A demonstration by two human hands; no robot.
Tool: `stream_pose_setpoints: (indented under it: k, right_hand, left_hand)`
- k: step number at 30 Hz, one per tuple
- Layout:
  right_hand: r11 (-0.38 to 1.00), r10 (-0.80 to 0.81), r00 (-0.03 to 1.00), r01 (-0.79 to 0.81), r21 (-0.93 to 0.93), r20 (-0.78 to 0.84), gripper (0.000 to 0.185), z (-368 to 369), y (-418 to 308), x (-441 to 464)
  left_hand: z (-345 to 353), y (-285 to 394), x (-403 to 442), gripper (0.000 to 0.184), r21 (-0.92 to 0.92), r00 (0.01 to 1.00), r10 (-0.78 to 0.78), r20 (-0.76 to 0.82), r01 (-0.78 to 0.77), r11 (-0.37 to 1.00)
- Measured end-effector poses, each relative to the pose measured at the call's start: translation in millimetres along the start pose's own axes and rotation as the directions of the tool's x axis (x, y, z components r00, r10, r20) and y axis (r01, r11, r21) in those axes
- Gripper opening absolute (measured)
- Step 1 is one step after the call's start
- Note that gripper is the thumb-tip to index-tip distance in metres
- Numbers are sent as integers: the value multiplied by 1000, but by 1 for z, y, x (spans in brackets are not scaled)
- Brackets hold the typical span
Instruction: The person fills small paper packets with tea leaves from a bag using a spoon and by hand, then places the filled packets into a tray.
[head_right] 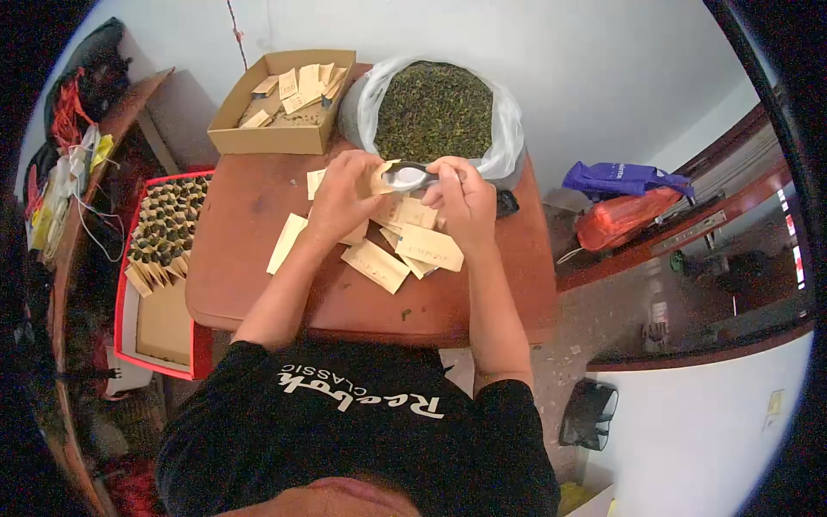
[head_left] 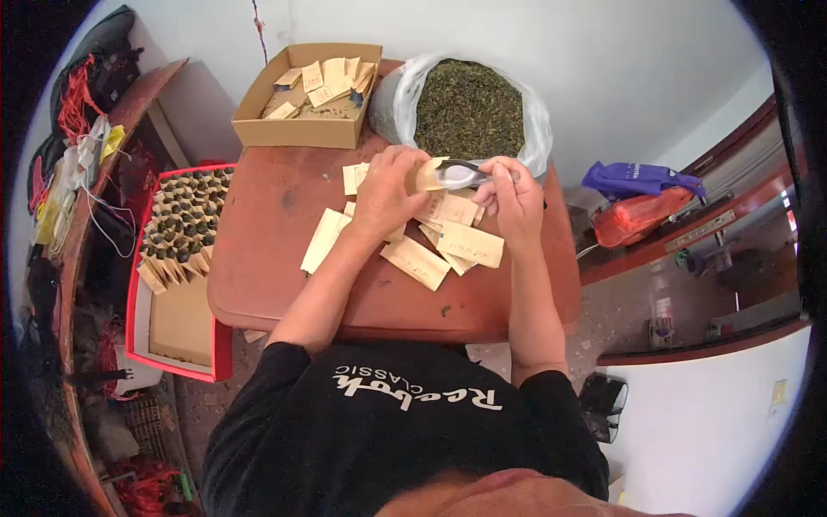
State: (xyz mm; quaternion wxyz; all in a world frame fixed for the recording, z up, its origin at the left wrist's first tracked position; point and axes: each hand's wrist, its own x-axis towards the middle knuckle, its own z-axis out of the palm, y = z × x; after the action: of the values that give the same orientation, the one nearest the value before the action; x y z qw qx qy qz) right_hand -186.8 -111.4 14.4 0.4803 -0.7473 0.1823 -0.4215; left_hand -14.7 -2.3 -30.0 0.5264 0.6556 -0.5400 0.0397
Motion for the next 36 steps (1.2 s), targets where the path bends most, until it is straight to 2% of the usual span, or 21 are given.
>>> stream_pose_setpoints:
  k: [2, 7, 10, 11, 12, 14, 17, 19, 20, 24, 25, 28, 29, 33, 36]
  right_hand:
    - [994, 39, 999, -35, 101, -33, 24, -8, 2, 8]
    - [987, 101, 988, -85, 138, -114, 26, -33, 11, 37]
    - [992, 77, 986, -90, -85, -147, 28, -48, 37, 68]
    - [965, 86, 982, -124, -231, -166, 30, -54, 48, 81]
    - [914, 19, 984, -89, -396, -177, 30, -53, 50, 89]
    - [727, -116, 980, -27, -686, -162, 30, -53, 53, 101]
    - [575, -141, 987, 16, -818, -79, 27, -50, 85, 110]
    - [522, -132, 991, 88, -848, 22, 26, -39, 98, 108]
    - [495, -126, 989, 126, -860, 73, 25, -33, 103, 106]
    - [567, -56, 979, 194, -801, 198, 25, -11, 88, 99]
    - [541, -55, 973, 219, -812, 226, 26, -11, 84, 103]
    - [680, -114, 987, 162, -715, 115, 26, -9, 65, 120]
    - [708, -164, 983, 179, -684, 88, 28, -11, 62, 127]
    - [804, -181, 982, 117, -584, -53, 32, -6, 56, 162]
    - [870, -185, 981, 137, -474, -56, 33, 1, 82, 184]
  left_hand:
    - [2, -5, 2, 44, -101, 996, -81, 37, 85, 991]
    - [9, -22, 3, 48, -206, 992, -127, -3, 124, 971]
    - [11, -27, 3, 50, -237, 985, -172, -8, 165, 957]
    - [10, -28, 3, 50, -246, 984, -177, -10, 169, 954]
    - [10, -29, 3, 50, -255, 983, -181, -12, 171, 952]
    - [8, -28, 3, 50, -255, 983, -182, -18, 171, 952]
    - [6, -26, 2, 50, -253, 984, -177, -20, 166, 953]
    - [5, -27, 1, 51, -236, 985, -172, -7, 165, 957]
    - [5, -29, 0, 52, -222, 985, -171, 5, 168, 960]
    - [3, -28, -1, 54, -226, 978, -207, 25, 207, 952]
    - [2, -26, -1, 53, -226, 980, -198, 15, 196, 954]
    - [1, -22, -2, 53, -217, 984, -180, -13, 173, 961]
    - [1, -22, -3, 53, -211, 984, -176, -14, 169, 963]
    - [4, -22, -4, 53, -213, 987, -158, -22, 150, 966]
    - [5, -21, -4, 49, -223, 988, -150, -27, 140, 965]
